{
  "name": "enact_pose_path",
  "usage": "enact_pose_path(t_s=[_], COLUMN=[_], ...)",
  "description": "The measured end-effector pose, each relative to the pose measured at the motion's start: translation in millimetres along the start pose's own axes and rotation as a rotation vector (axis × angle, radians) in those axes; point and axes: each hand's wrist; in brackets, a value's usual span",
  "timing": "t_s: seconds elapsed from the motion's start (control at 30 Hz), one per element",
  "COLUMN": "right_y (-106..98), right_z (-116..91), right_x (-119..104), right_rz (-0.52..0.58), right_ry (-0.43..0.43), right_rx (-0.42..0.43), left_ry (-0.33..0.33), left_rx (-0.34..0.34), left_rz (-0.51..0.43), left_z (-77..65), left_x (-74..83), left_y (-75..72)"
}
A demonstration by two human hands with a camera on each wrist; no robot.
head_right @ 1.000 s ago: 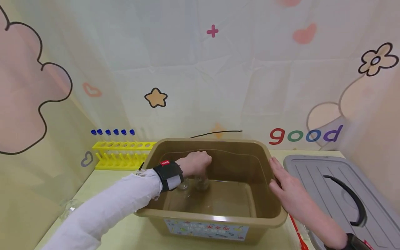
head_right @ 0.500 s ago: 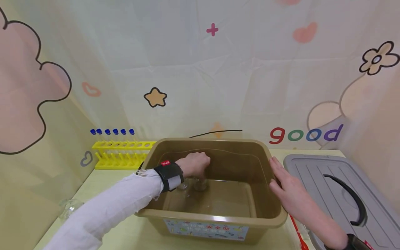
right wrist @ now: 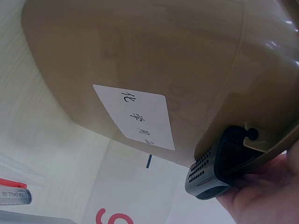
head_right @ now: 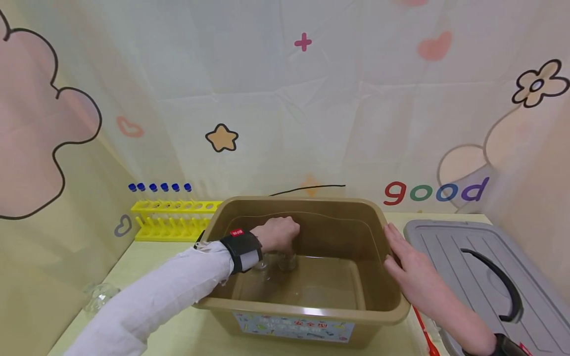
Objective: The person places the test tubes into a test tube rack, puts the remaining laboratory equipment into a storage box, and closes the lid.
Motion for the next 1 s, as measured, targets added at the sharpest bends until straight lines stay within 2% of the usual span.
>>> enact_pose_path(t_s=[0.17,0.4,0.63,0.83,1.0], right_y=[0.2,-0.5,-0.6,0.2,0.8], right_z=[0.7,0.4,0.5,0.4,0.0], right_x=[-0.9,-1.8,-1.1,-0.4,-0.6], right_rz=[0.004,0.022,0.005,-0.01,0.0], right_ry=[0.001,-0.005,0.028,0.032,0.007], right_rx=[-0.006,-0.016,-0.017,-0.019,-0.015], left_ry=[-0.003,0.002,0.026,0.028,0.015], left_rx=[-0.005,-0.011,0.003,0.055,0.125], left_rz=[0.016,0.001,-0.014,-0.065,-0.061], left_z=[-5.2,-15.4,-26.6,-47.1,-69.8], left_x=[0.3,2.0,-8.2,-18.9,-26.5], left_y=[-10.5,-44.0,-69.5,-84.8,-94.5])
Point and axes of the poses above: each hand's wrist, its own z-axis towards the middle knuckle, its own y-axis out of the palm, x = y × z, and after that the axes turned 7 degrees about y, right-handed
